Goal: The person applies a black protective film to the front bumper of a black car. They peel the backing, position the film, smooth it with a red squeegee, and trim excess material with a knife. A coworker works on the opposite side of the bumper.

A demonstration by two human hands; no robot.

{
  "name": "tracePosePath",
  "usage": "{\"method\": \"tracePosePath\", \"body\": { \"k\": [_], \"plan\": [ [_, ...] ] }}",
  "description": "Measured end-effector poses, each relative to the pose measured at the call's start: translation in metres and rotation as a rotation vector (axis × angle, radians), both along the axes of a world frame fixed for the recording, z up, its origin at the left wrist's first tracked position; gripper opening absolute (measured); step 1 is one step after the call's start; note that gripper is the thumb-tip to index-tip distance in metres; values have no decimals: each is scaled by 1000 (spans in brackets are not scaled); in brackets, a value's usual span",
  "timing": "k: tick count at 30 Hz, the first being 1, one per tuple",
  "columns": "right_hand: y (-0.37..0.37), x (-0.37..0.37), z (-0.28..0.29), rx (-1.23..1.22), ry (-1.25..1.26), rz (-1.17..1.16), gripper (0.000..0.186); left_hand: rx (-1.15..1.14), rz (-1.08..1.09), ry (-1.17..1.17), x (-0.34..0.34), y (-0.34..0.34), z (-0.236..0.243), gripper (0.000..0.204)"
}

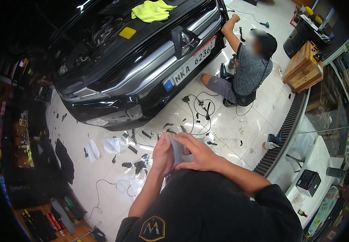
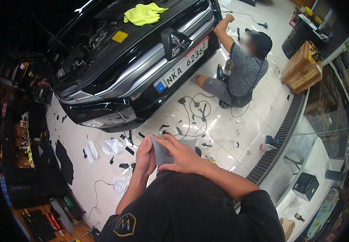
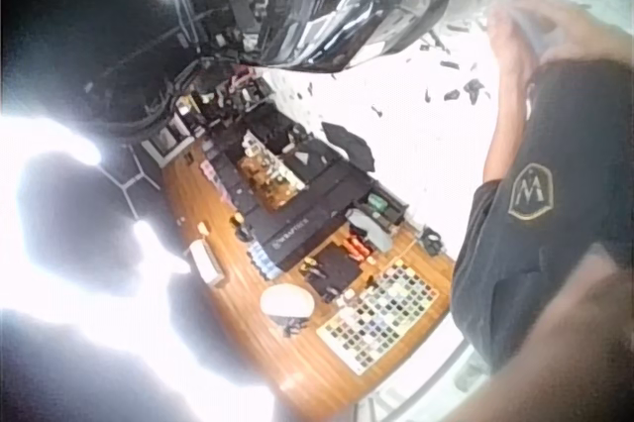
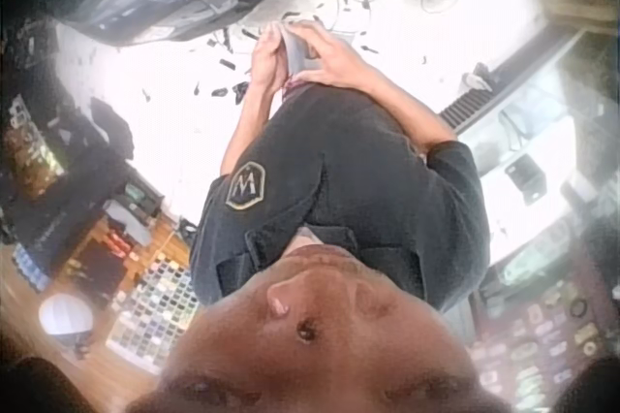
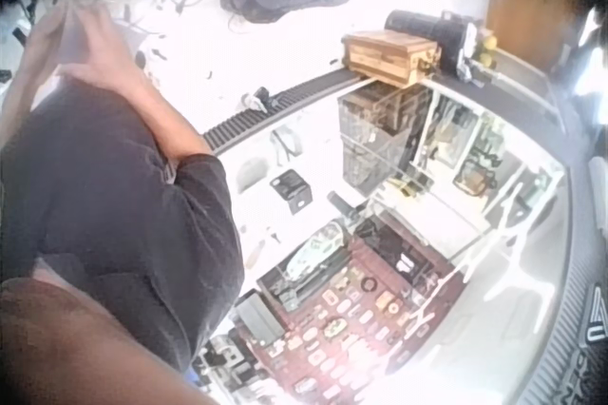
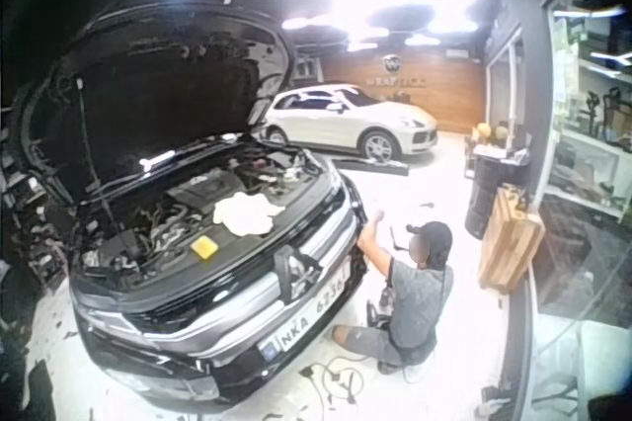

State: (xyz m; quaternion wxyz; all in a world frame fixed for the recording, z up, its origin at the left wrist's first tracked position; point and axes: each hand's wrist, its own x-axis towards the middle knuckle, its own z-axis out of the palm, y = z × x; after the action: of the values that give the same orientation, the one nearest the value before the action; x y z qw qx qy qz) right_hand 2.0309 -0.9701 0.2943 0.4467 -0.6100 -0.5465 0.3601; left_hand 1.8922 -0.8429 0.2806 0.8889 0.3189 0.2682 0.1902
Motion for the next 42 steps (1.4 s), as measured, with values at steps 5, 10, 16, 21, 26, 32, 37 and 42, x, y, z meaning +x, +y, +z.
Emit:
{"method": "tracePosePath", "body": {
  "k": [5, 10, 16, 21, 26, 32, 37, 42],
  "plan": [
    [-2, 0, -3, 17, 3, 8, 97, 39, 29, 43, 0, -6, 1, 19],
    [-4, -4, -3, 39, 15, -10, 97, 108, 27, 28, -2, -5, 2, 19],
    [-7, -7, -5, 234, 10, -93, 101, 199, -41, 29, 5, -9, 24, 22],
    [-7, -7, -5, 307, 76, -89, 103, 314, -22, 36, 4, -9, 39, 18],
    [-10, -5, -9, 318, 206, -31, 107, 497, -9, 12, 2, -5, 39, 24],
    [-8, -9, -13, 328, 258, -13, 109, 559, 20, -6, 0, -6, 41, 22],
    [-5, -13, -15, 356, 274, -12, 112, 692, 63, -39, -2, -7, 42, 22],
    [-5, -15, -8, 363, 303, 7, 104, 689, 52, -17, 0, -6, 53, 18]
  ]
}}
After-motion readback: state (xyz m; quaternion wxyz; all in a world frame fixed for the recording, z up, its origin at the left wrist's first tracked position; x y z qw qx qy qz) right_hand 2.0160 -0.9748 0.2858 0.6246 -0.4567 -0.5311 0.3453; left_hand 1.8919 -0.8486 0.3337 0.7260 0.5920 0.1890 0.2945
